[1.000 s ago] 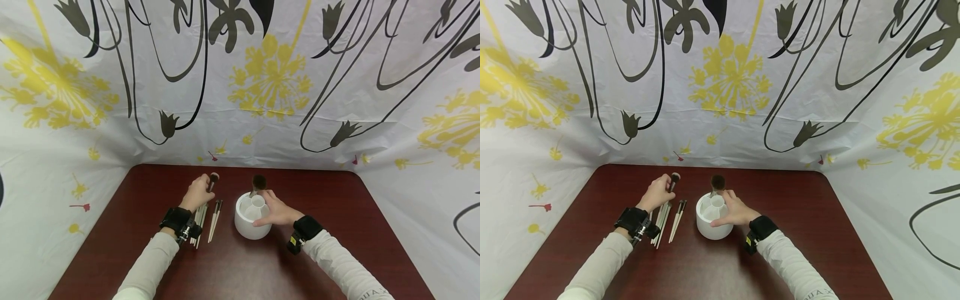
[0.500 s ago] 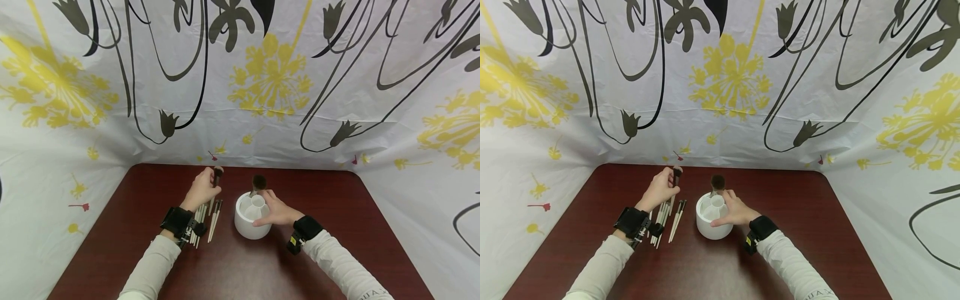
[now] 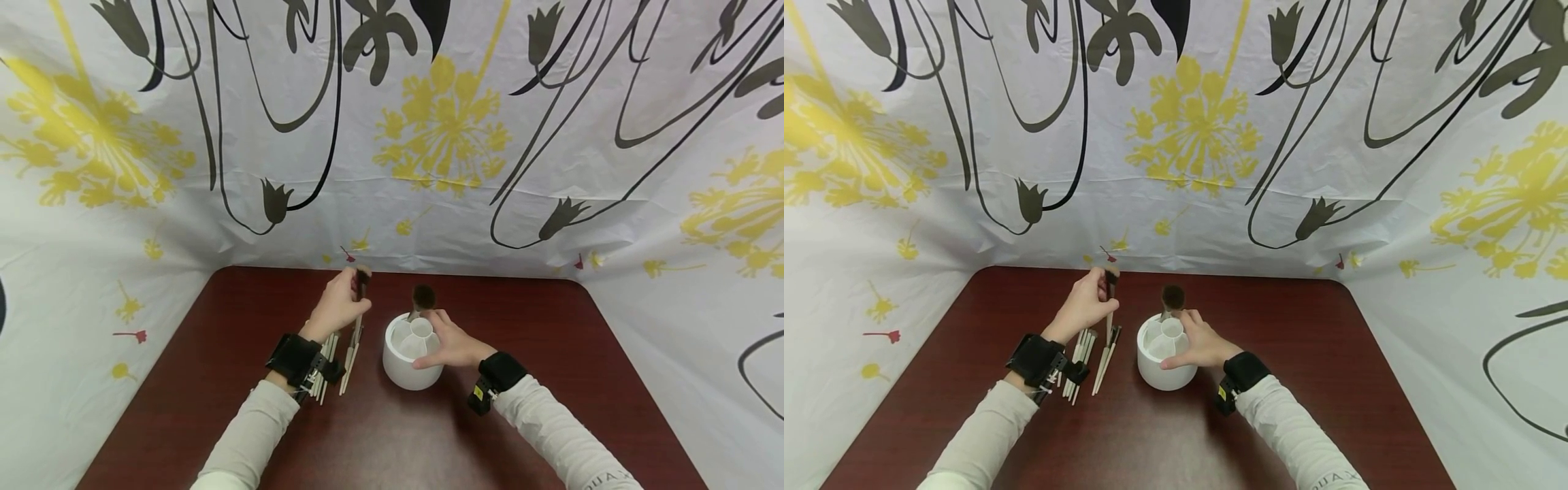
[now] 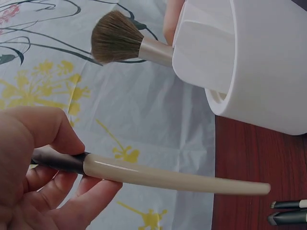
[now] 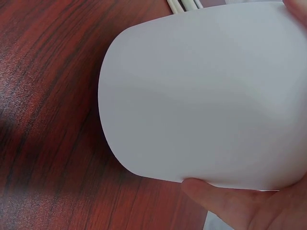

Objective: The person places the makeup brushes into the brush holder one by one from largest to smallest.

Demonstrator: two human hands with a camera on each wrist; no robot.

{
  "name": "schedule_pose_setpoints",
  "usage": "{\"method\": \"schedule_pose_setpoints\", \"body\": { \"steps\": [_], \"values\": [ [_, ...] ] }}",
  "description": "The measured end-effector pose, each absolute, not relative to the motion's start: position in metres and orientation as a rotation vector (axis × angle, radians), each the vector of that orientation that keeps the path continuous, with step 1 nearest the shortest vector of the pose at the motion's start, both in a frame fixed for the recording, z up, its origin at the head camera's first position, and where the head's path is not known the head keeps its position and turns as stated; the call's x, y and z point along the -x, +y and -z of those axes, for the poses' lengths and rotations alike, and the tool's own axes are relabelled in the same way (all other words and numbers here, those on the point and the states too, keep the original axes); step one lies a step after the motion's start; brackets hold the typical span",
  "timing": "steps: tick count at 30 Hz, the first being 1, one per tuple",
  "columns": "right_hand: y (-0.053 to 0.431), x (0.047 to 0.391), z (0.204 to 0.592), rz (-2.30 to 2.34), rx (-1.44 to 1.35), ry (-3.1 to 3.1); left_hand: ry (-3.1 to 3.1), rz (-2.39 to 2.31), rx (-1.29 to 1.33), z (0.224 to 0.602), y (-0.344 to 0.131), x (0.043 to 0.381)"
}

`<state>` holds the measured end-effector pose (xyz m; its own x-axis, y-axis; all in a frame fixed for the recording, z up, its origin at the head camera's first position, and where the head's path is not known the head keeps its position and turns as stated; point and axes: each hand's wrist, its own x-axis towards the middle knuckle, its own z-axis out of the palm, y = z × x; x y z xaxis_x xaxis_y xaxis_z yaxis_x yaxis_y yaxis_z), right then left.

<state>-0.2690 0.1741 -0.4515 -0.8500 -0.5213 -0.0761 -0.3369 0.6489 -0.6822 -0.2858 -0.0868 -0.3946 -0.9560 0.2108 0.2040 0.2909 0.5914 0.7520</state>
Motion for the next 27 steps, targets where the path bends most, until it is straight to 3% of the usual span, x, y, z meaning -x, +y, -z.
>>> {"method": "schedule_pose_setpoints", "body": {
  "steps": [27],
  "values": [
    [0.174,0.269,0.450,1.009,0.663,2.582,-2.654,1.315,0.515,0.376,-0.061,0.281]
  ]
}}
